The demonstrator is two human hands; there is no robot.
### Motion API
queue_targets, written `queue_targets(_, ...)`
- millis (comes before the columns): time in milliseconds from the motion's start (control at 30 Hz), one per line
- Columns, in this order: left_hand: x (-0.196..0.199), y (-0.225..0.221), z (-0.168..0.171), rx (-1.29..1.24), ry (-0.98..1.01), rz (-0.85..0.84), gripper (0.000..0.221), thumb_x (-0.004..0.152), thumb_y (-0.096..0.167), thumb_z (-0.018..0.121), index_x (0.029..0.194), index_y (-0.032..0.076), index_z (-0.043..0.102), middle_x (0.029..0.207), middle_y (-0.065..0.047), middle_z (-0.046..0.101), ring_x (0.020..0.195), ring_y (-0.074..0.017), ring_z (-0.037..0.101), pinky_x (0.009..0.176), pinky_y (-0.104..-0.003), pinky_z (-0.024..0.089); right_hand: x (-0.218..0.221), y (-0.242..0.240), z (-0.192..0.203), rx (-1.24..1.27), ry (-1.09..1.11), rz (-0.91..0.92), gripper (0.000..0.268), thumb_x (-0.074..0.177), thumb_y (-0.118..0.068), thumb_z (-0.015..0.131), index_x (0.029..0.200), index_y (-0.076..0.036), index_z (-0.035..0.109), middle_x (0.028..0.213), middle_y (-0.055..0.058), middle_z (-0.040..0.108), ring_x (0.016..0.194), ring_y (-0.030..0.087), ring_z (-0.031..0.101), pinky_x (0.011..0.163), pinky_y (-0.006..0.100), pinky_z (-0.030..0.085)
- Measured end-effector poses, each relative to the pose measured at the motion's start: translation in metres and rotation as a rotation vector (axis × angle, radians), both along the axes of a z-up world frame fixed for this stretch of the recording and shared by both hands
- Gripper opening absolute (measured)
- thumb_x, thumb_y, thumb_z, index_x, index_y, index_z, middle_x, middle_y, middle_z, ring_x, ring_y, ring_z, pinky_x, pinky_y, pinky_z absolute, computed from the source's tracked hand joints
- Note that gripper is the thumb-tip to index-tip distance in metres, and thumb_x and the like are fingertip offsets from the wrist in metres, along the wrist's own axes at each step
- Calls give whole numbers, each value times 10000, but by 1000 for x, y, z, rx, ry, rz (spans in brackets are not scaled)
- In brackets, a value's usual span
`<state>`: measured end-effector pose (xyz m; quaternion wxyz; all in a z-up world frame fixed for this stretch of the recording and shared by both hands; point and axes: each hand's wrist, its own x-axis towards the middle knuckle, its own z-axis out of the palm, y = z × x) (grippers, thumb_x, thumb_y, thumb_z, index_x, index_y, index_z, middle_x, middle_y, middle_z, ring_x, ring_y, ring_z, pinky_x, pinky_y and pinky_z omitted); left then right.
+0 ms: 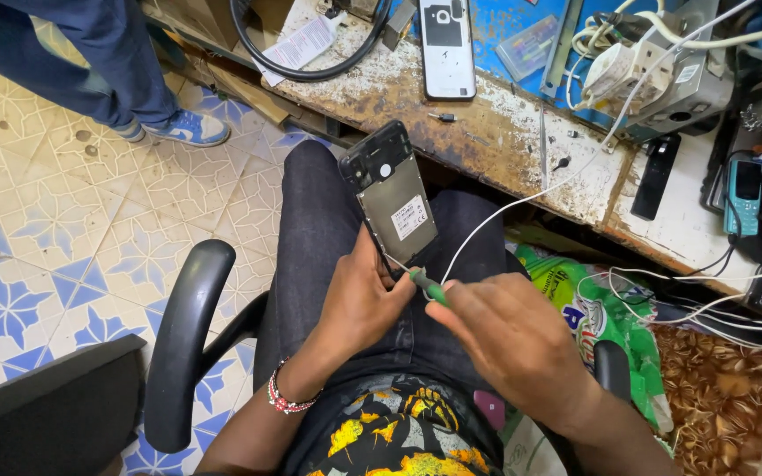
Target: Reassembling a smartphone by connecting internal components and securing them with screws at a repair bench.
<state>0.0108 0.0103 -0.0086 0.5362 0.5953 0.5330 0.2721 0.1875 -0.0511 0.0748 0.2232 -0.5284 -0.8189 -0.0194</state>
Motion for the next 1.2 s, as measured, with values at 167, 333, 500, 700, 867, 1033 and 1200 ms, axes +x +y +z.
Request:
queue_targets(167,-1,5,3,-79,-1,25,486,785,161,678,1257,152,559,549,48,413,490,-84,379,488,-325,340,-4,18,22,23,-81,230,313,981,-290,778,1145,-55,651,1098,88,674,814,257,632,779,406,536)
queue_targets(333,3,4,9,-122,-96,28,513,822,161,709,1312,175,558,590,76,392,532,-43,333,499,-279,329,8,18,16,-38,-10,216,204,1006,-138,605,1201,-77,607,958,59,573,801,242,577,735,403,483)
queue_targets(500,4,6,7,-136,-58,21,525,836,199,749,1326,178,562,597,71,450,526,-45,384,497,-276,368,10,23,20,-20,-64,157,218,1045,-263,552,1131,-79,632,1005,44,720,728,232,646,637,397,483)
queue_targets(700,5,8,5,-173,-96,24,465,843,172,754,1269,169,567,668,74,525,553,-23,402,510,-252,392,8,26,21,-119,51,178,164,964,-38,653,1120,-62,605,1189,121,702,1011,276,720,856,384,570)
queue_targets(867,10,8,6,-205,-265,38,584,858,121,699,1410,131,508,875,60,691,648,21,499,569,-201,472,13,27,-1,47,-240,37,441,980,-546,690,1162,-144,709,599,-25,503,515,165,538,515,351,433)
queue_targets(1033,15,17,2,-161,-105,34,557,836,141,703,1365,152,528,707,56,580,548,-56,447,529,-270,427,13,34,-7,-30,-292,-1,362,965,-497,803,1030,-162,681,656,-31,567,569,146,583,508,331,453)
queue_targets(1200,25,25,-9,-154,18,2,613,846,199,716,1415,136,498,568,16,544,477,-131,508,494,-341,438,19,46,-8,-37,-387,-118,448,1017,-603,724,830,-206,633,516,-32,465,456,151,515,433,339,372)
